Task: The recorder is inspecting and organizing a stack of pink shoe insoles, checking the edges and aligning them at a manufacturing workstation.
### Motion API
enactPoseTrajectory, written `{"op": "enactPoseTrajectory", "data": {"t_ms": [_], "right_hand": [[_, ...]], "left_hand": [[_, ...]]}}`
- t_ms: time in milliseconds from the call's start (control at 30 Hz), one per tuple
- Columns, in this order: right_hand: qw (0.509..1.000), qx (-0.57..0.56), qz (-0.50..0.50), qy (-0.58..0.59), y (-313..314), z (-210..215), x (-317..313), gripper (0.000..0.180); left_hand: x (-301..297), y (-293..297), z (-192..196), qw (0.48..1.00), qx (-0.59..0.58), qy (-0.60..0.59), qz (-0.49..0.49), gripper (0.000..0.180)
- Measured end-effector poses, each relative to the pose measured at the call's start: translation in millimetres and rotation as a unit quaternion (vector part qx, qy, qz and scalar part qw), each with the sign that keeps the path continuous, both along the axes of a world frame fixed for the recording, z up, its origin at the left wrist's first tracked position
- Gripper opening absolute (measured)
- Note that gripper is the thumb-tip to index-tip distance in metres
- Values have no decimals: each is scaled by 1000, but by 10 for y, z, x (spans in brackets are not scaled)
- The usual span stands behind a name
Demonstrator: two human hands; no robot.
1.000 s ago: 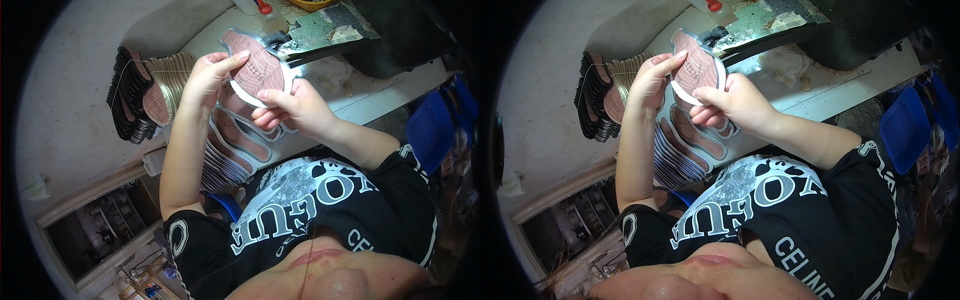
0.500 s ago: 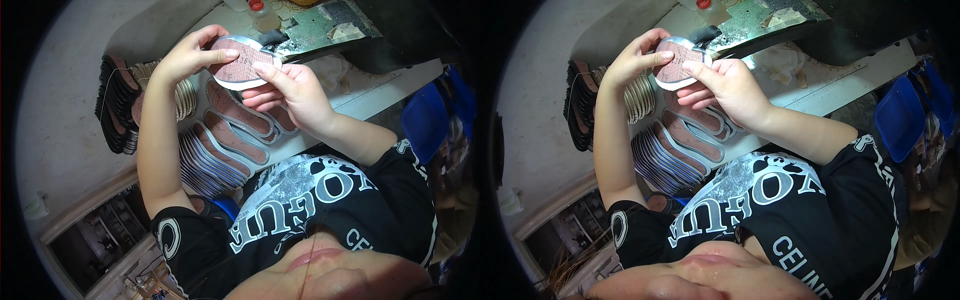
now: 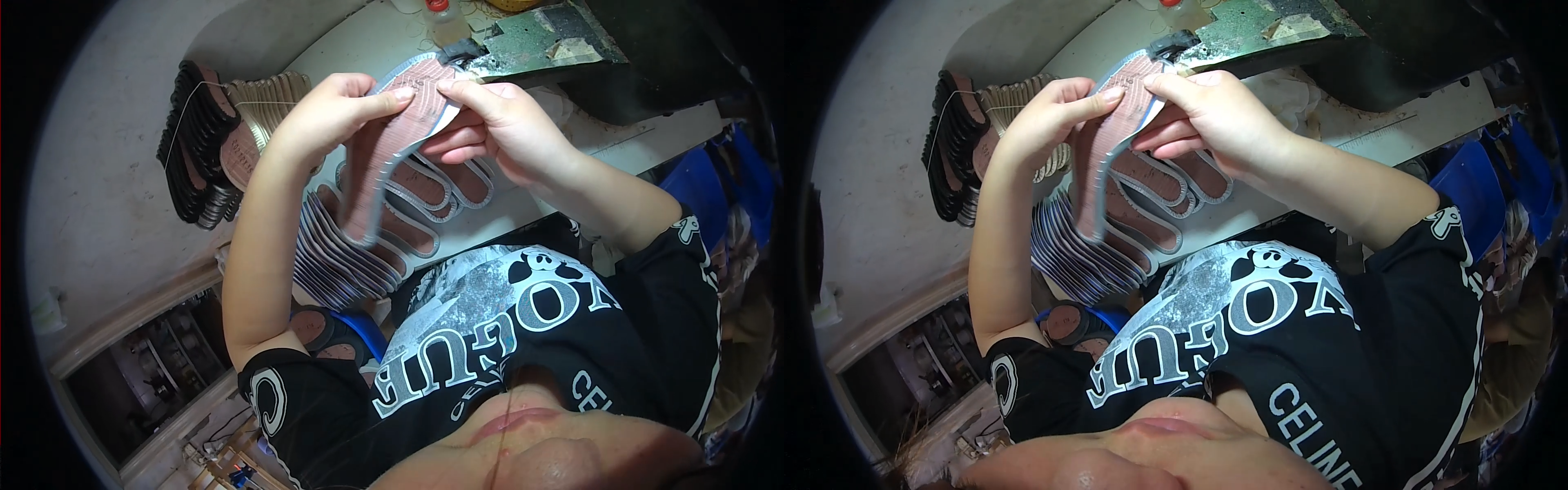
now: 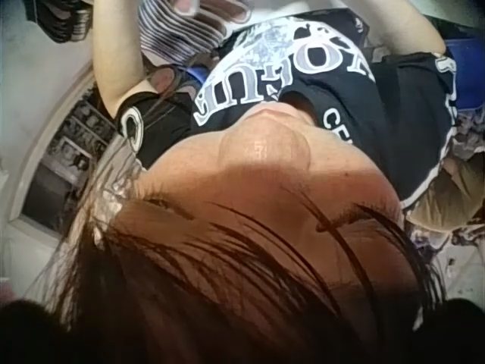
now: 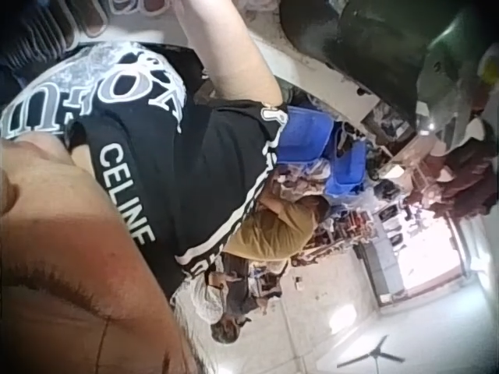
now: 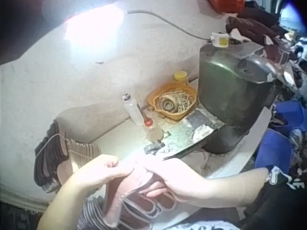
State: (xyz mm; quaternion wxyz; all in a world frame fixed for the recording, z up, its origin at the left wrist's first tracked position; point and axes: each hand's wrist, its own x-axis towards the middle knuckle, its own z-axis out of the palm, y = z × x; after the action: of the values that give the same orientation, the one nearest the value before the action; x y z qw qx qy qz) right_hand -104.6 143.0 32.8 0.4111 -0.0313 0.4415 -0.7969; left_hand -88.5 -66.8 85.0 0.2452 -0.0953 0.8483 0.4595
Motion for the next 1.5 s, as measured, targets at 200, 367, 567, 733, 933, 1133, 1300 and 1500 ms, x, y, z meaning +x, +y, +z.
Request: {"op": "enactPoseTrajectory", "data": {"t_ms": [200, 367, 567, 733, 933, 1133, 1300, 1500], "right_hand": [[987, 38, 90, 126, 93, 9, 181, 34], [990, -71, 33, 121, 108, -189, 276, 32], [985, -82, 90, 121, 167, -229, 30, 37], [974, 1, 209, 88, 491, -130, -27, 35], [975, 101, 167, 106, 580, -49, 46, 32], [979, 11, 178, 102, 303, -47, 207, 31], [890, 98, 233, 380, 388, 202, 322, 25], [680, 199, 90, 700, 222, 845, 140, 16]], "left_hand": [[148, 253, 33, 993, 46, -63, 89, 49], [128, 330, 112, 991, 54, -106, 66, 49], [140, 241, -1, 991, 92, -58, 83, 35], [196, 296, -85, 984, 65, 6, 163, 47], [108, 265, -106, 981, 41, 63, 179, 45], [240, 144, -27, 941, 201, 158, 221, 32], [741, 469, -137, 825, 437, 245, 263, 30], [1024, 785, -129, 780, 384, 378, 319, 27]]}}
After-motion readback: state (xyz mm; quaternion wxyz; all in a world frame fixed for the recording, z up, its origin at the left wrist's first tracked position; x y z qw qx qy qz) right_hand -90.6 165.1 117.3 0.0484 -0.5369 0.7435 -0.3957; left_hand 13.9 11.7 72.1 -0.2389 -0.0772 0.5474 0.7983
